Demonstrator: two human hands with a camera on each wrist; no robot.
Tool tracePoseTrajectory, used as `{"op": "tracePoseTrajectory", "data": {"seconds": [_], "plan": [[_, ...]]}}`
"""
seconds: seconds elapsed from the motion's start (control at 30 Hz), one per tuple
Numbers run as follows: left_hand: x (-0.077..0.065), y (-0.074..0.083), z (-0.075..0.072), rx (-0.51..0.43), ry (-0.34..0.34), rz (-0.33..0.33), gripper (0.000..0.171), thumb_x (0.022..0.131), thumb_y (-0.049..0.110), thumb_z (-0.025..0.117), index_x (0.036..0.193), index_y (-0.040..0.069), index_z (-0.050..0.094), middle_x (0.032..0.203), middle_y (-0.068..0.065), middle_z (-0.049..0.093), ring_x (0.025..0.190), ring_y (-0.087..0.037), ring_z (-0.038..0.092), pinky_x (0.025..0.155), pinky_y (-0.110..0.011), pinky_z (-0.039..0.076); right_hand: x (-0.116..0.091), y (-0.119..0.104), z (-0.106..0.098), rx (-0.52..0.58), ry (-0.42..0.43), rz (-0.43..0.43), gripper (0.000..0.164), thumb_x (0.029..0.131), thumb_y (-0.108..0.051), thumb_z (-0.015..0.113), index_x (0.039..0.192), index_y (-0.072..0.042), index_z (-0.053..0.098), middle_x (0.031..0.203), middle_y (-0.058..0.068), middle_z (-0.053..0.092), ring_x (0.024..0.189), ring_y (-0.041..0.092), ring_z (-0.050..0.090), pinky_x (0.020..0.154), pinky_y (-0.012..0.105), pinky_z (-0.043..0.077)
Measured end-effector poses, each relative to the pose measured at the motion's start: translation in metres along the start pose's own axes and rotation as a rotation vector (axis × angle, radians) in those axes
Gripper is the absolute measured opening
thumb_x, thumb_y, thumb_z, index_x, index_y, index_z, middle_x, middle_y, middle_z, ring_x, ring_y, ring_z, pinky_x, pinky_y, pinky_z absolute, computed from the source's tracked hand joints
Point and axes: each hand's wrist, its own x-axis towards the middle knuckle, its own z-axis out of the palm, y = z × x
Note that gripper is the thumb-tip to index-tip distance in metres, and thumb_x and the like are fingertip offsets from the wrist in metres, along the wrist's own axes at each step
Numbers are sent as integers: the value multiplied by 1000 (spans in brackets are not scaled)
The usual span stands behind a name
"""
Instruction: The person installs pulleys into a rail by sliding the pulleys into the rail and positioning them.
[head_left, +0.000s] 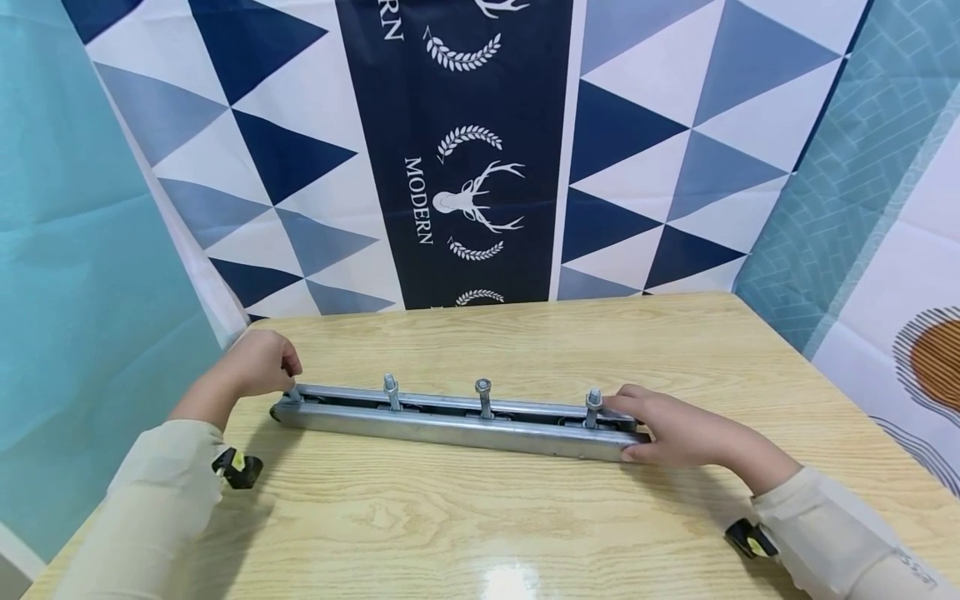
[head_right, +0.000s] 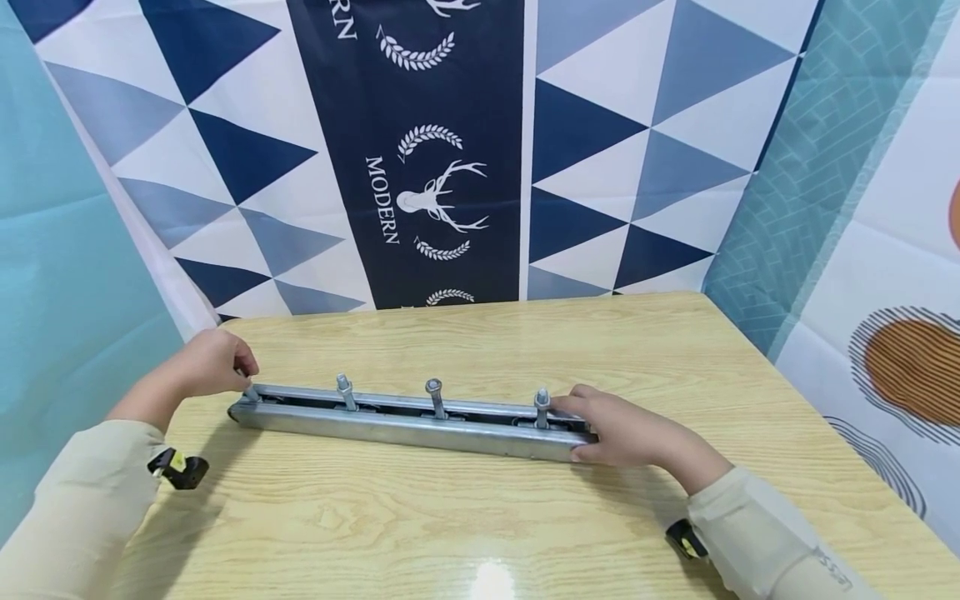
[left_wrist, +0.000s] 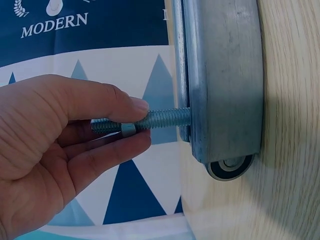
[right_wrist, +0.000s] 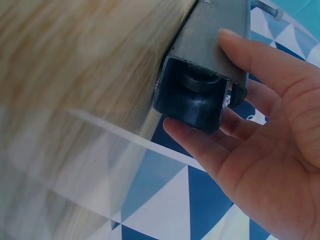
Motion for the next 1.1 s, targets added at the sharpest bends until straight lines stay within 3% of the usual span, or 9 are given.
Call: {"op": "tracePoseTrajectory", "data": {"seconds": [0.4, 1.1], "plan": [[5, 13, 0, -36, -8, 29, 12, 70, -3, 69, 74, 8, 72, 71, 4, 65, 64, -12, 56, 64, -37, 51, 2, -2, -2, 8, -7, 1, 57, 86, -19, 75, 134, 4, 53, 121, 14, 54, 99, 21, 58, 78, 40, 51], [9, 20, 5, -35, -11, 53, 12, 71, -2, 71, 73, 9, 72, 71, 4, 65, 63, -12, 56, 62, -35, 51, 3, -2, 0, 6, -5, 1, 58, 85, -18, 76, 134, 4, 53, 123, 16, 54, 99, 21, 58, 77, 40, 51]]}}
